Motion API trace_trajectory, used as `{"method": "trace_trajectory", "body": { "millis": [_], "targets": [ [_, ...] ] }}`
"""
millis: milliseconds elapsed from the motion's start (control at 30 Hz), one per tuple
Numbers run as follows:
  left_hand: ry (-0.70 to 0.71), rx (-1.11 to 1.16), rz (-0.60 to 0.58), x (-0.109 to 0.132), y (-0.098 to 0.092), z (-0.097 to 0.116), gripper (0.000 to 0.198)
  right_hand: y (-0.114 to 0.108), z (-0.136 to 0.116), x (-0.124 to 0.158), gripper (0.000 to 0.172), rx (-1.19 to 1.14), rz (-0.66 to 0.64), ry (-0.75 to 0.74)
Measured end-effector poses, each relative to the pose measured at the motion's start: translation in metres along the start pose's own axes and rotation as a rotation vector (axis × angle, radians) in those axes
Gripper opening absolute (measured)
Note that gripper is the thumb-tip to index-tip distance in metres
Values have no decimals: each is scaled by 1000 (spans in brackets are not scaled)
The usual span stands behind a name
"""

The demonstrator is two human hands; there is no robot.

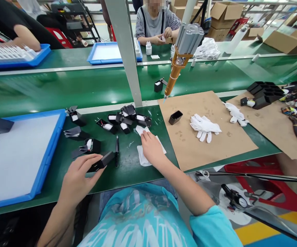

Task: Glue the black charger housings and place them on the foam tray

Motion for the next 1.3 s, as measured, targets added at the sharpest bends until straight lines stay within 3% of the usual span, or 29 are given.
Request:
{"method": "trace_trajectory", "body": {
  "millis": [133,233,367,467,600,733,800,900,1000,1100,1200,1300],
  "targets": [
    [12,-59,-55,0,7,-6,19,22,-21,-18,46,43,-30,-66],
    [9,-84,-97,-3,13,-7,18,29,-34,-7,46,47,-87,-177],
    [-14,-152,-142,-6,16,-9,18,28,-28,11,45,72,-112,-194],
    [-20,-180,-190,-10,18,-11,16,28,-23,-3,46,91,-83,-142],
    [0,-241,-262,-14,24,-19,16,32,-40,-16,44,71,-79,-179],
    [46,-270,-319,-18,25,-25,22,24,-39,13,40,46,-76,-209],
    [85,-268,-289,-31,17,-20,29,17,-25,29,39,33,-55,-184],
    [200,-207,-230,-75,12,2,41,7,-3,39,39,2,-16,-110],
    [341,-124,-268,-135,37,26,42,3,6,37,37,-56,9,-60],
    [419,-46,-434,-182,89,31,55,-4,17,34,31,-139,49,5],
    [504,80,-600,-202,135,29,67,-21,49,30,27,-245,124,136],
    [587,200,-700,-201,158,27,54,-37,90,20,27,-380,208,293]
  ]
}}
Point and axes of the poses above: each hand's wrist, its own x-axis away from the middle knuckle, its own y-axis out of the palm, z = x × y, the point moved 10 cm from there along -x, towards the middle knuckle, and after that the axes turned 12 degrees about y, right-handed, at the moved point
